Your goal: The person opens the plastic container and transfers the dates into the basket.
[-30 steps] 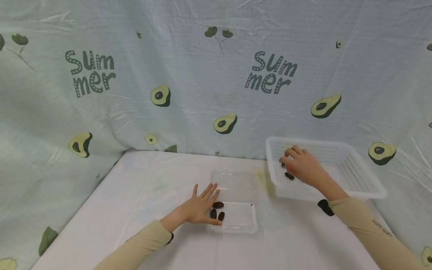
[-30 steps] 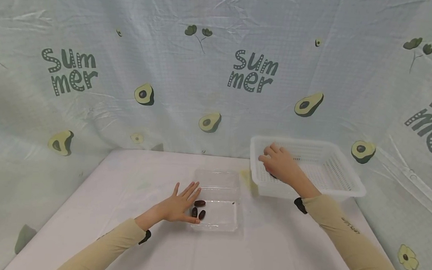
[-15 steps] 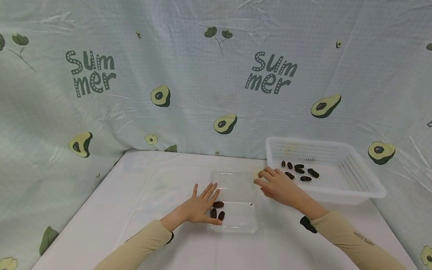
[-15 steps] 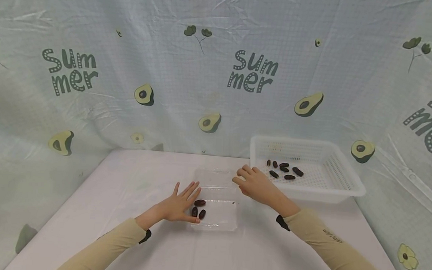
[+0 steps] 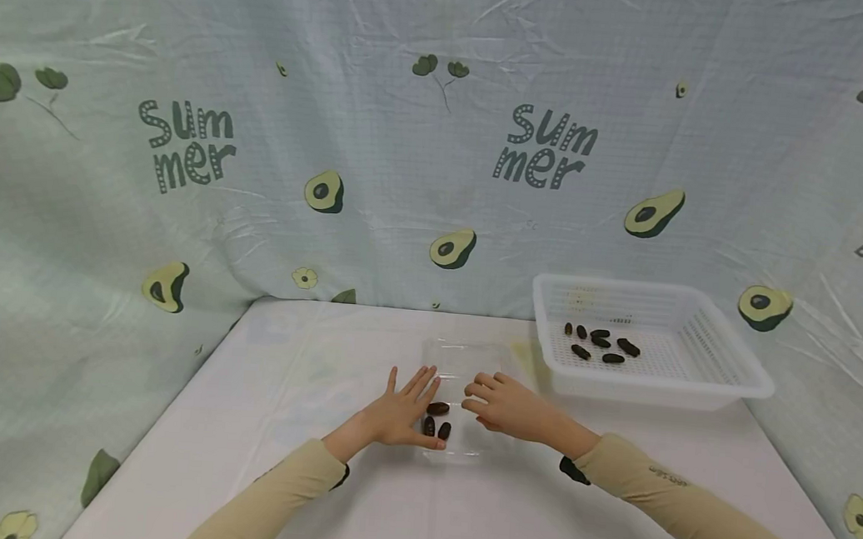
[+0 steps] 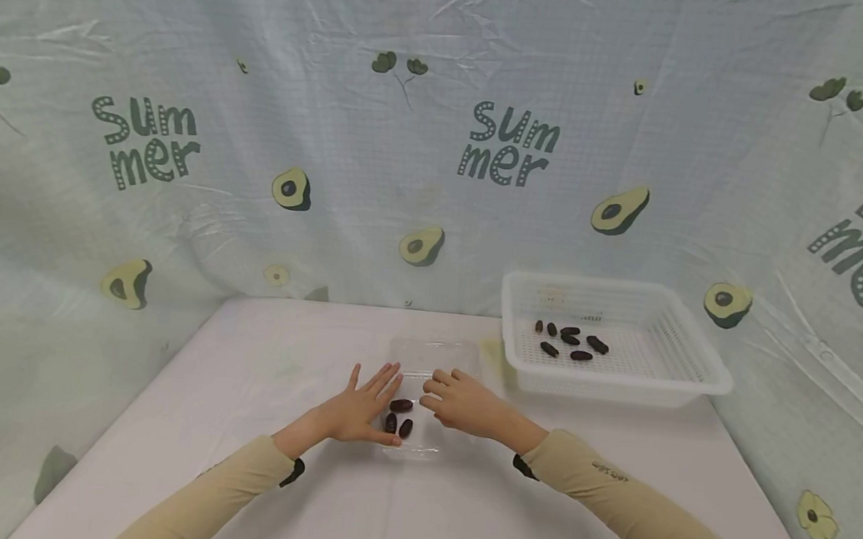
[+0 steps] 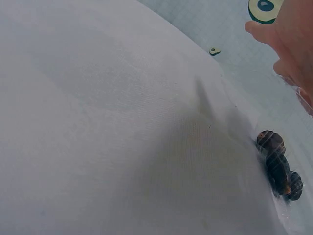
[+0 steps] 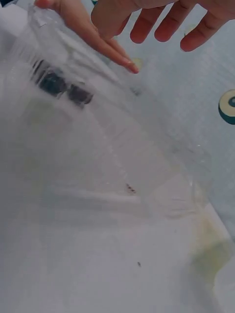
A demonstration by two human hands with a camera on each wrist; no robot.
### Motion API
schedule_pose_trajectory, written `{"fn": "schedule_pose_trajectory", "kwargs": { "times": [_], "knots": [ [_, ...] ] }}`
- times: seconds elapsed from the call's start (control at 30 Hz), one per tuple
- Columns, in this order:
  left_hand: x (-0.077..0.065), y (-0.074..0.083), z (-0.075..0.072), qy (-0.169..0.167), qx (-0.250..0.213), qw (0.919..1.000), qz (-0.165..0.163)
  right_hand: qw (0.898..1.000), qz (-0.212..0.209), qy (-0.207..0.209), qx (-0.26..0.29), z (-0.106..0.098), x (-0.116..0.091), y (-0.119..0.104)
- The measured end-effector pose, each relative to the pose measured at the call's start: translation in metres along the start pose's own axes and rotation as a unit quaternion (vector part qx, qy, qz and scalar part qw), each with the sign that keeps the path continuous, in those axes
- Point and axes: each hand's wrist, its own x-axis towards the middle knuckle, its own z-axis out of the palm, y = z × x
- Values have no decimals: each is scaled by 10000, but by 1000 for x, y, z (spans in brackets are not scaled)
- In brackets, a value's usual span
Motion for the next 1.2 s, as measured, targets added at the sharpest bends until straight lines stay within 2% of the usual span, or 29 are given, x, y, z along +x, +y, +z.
{"fn": "schedule_pose_trajectory", "kwargs": {
  "times": [0.33, 0.53, 0.73, 0.93, 1.2],
  "knots": [
    [-1, 2, 0, 168, 59, 9998, 97, 9985, -502, -224, 87, 17, 13, -25],
    [0, 2, -2, 310, 6, 9994, 153, 9973, -490, -487, 229, 26, 15, -29],
    [-3, 0, -2, 488, -73, 9986, 168, 9965, -581, -469, 373, 32, 16, -29],
    [-8, -2, 0, 331, -257, 9991, 36, 9955, -615, -603, 393, 39, 17, -29],
    [-8, -5, 6, 201, -69, 9998, -23, 9959, -625, -546, 370, 46, 16, -28]
  ]
}}
